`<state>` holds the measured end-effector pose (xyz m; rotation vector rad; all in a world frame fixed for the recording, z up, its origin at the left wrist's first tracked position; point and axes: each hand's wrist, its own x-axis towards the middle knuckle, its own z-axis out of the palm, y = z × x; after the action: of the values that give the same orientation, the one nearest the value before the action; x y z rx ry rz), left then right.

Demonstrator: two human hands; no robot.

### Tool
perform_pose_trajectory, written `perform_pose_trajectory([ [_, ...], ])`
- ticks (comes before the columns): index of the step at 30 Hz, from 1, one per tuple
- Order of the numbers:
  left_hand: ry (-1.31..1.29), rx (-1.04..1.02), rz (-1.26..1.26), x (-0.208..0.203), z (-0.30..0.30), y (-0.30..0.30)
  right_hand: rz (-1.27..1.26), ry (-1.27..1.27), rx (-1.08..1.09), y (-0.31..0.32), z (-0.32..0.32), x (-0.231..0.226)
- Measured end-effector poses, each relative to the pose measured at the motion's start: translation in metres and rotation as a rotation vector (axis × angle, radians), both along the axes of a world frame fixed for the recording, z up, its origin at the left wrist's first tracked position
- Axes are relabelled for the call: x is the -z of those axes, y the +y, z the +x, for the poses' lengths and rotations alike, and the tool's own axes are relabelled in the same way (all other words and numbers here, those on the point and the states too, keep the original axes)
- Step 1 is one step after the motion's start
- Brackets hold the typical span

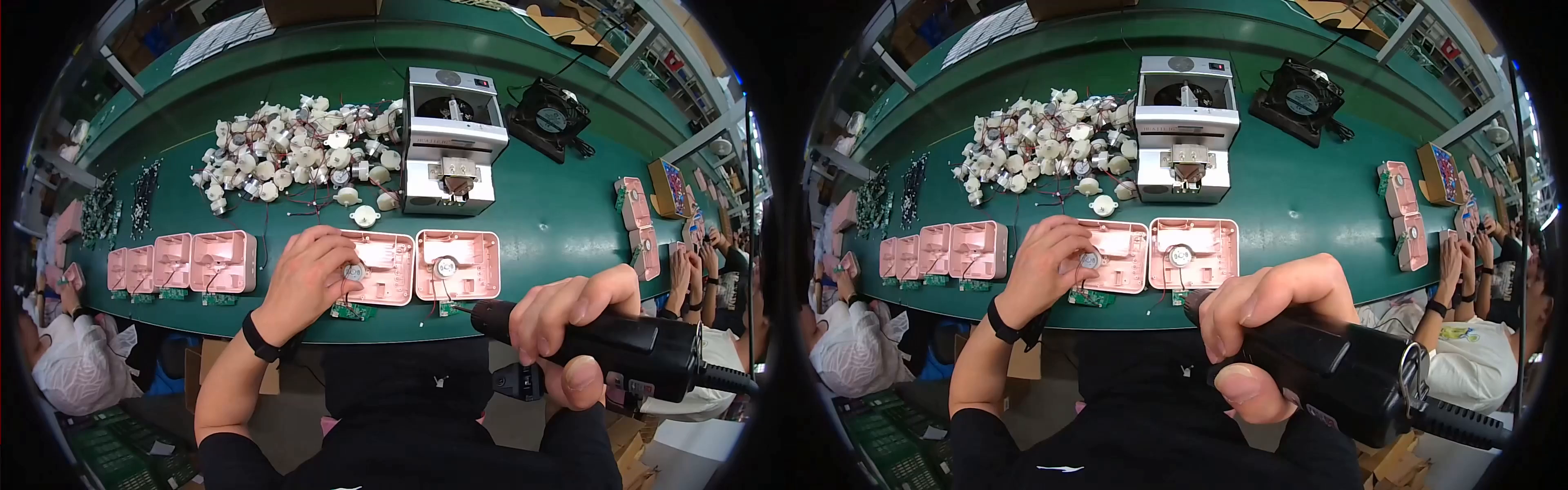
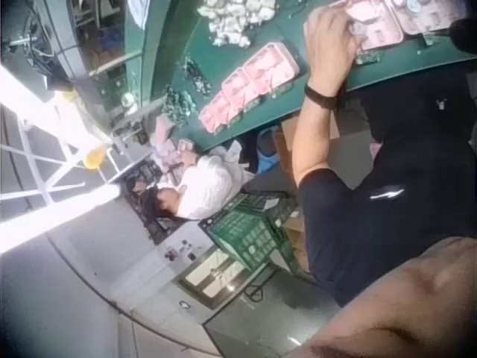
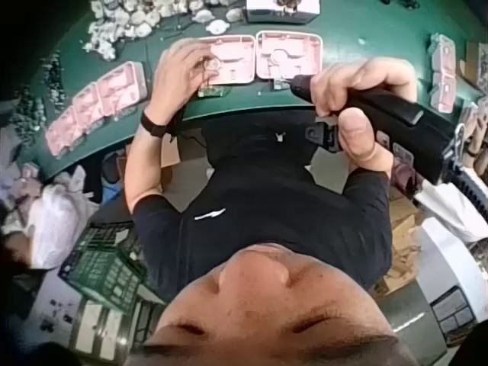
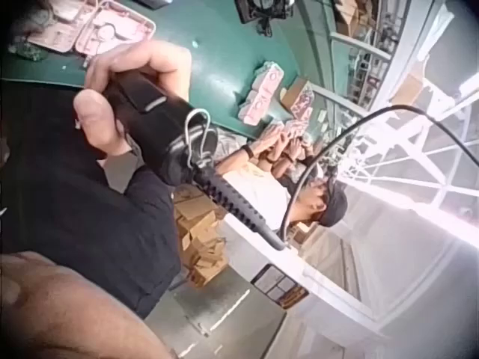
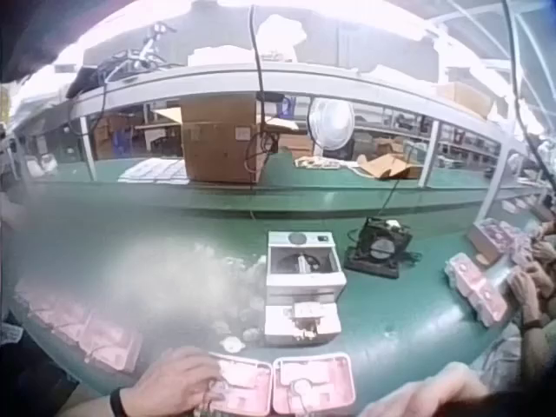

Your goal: Fastening small electronic components onto PCBs inside plastic trays using an electric screwdriver.

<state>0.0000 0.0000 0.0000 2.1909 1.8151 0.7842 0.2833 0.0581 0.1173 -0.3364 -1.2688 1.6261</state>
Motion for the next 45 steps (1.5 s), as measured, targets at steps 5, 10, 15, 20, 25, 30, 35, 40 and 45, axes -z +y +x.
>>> perform_pose_trajectory([
  [5,0.03,-0.034,0.021,0.002,0.002,0.002,0.043,0.006,-0.022,0.002,-0.002,-0.001],
  [10,-0.032,-0.083,0.098,0.012,0.013,0.006,0.089,-0.058,0.077,0.002,-0.025,-0.003],
  [15,-0.075,-0.13,0.147,0.019,0.032,0.011,0.084,-0.124,0.047,0.01,-0.047,0.007],
  [20,-0.129,-0.108,0.197,0.02,0.054,0.024,0.17,-0.145,0.024,0.029,-0.057,0.031],
  [25,-0.16,-0.088,0.172,0.024,0.06,0.027,0.252,-0.214,0.076,0.044,-0.059,0.055],
  [30,-0.154,-0.081,0.179,0.023,0.06,0.028,0.301,-0.232,0.07,0.048,-0.064,0.065],
  [35,-0.151,-0.082,0.185,0.025,0.06,0.029,0.302,-0.256,0.044,0.048,-0.07,0.07],
  [40,-0.164,-0.102,0.186,0.026,0.06,0.031,0.212,-0.242,0.016,0.041,-0.079,0.064],
  [45,-0.168,-0.113,0.221,0.026,0.061,0.03,0.255,-0.201,-0.04,0.042,-0.082,0.069],
])
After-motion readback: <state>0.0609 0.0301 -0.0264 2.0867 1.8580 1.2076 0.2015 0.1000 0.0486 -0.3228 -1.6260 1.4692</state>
